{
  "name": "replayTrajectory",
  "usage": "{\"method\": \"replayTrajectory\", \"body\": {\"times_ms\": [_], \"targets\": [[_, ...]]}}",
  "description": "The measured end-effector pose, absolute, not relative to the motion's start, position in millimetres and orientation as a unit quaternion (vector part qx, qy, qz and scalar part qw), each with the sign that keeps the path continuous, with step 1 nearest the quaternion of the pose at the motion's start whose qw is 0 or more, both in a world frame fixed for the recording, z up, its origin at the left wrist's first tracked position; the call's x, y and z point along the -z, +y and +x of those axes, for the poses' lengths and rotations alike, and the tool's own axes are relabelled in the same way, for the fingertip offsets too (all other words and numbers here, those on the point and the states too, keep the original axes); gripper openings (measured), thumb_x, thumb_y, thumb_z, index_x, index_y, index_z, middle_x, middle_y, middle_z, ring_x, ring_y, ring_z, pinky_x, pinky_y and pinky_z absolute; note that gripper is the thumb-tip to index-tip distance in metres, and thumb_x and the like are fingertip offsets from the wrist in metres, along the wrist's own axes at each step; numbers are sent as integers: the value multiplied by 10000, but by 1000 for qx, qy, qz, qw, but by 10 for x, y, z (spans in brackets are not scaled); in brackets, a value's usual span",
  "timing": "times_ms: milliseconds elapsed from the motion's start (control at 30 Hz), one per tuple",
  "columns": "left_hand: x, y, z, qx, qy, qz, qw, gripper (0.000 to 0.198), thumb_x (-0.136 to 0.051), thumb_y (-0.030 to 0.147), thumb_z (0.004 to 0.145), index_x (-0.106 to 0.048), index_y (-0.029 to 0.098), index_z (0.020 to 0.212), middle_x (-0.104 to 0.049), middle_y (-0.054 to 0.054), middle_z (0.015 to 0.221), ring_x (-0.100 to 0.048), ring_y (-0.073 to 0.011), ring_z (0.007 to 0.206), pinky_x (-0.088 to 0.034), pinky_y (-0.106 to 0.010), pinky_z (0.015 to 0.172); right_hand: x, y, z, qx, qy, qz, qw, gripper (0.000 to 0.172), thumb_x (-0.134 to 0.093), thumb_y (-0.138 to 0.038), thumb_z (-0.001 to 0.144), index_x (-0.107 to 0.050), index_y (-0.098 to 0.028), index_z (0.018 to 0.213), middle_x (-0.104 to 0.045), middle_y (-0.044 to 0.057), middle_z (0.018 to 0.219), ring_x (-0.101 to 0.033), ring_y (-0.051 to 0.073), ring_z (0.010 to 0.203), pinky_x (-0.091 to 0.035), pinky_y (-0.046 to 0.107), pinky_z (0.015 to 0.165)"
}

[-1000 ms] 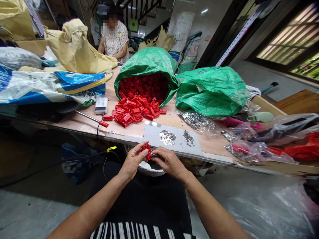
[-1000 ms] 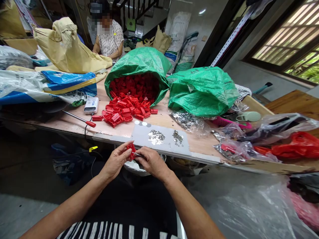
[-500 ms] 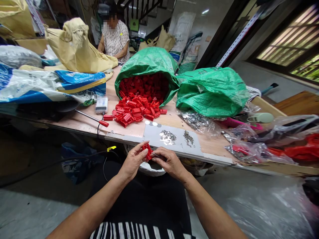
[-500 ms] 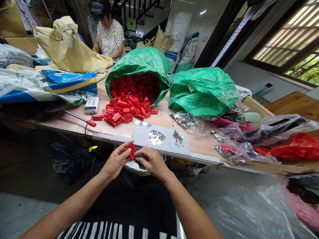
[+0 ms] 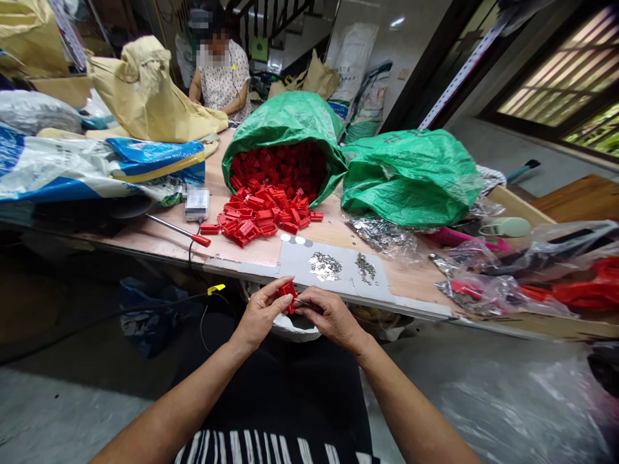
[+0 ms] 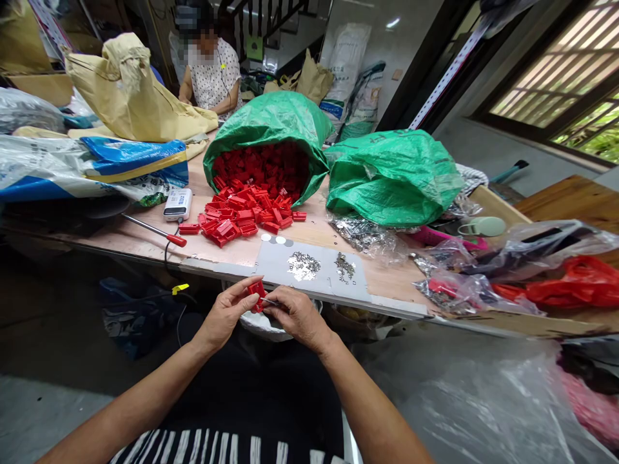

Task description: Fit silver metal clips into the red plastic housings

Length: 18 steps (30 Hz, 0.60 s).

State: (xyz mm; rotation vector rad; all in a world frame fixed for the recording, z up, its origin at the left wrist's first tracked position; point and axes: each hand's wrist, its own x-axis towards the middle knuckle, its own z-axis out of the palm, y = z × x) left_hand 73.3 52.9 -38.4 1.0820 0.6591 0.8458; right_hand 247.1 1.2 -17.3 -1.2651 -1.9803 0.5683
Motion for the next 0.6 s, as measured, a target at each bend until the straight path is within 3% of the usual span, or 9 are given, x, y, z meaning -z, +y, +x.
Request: {"method": "replayTrajectory", "body": {"times_ms": [300,600], "targets": [[361,537,730,-370,303,497,724,444,-677,343,767,-635,210,1189,-671,-21,889,-553,-113,751,-442,-206,699,147,3,2490,-216,-770,-480,361,121,-550,-244,911,-644,-193,967,-663,58,858,-608,147,791,-482,272,726],[369,526,725,-379,294,483,732,448,-677,324,774,-622,206,1202,-665,-24,878,-558,-103,732,-450,-209,704,167,-20,2467,-201,-761,-476,393,93,-577,-214,892,-644,-196,955,-671,54,860,-609,145,806,-479,272,742]]}}
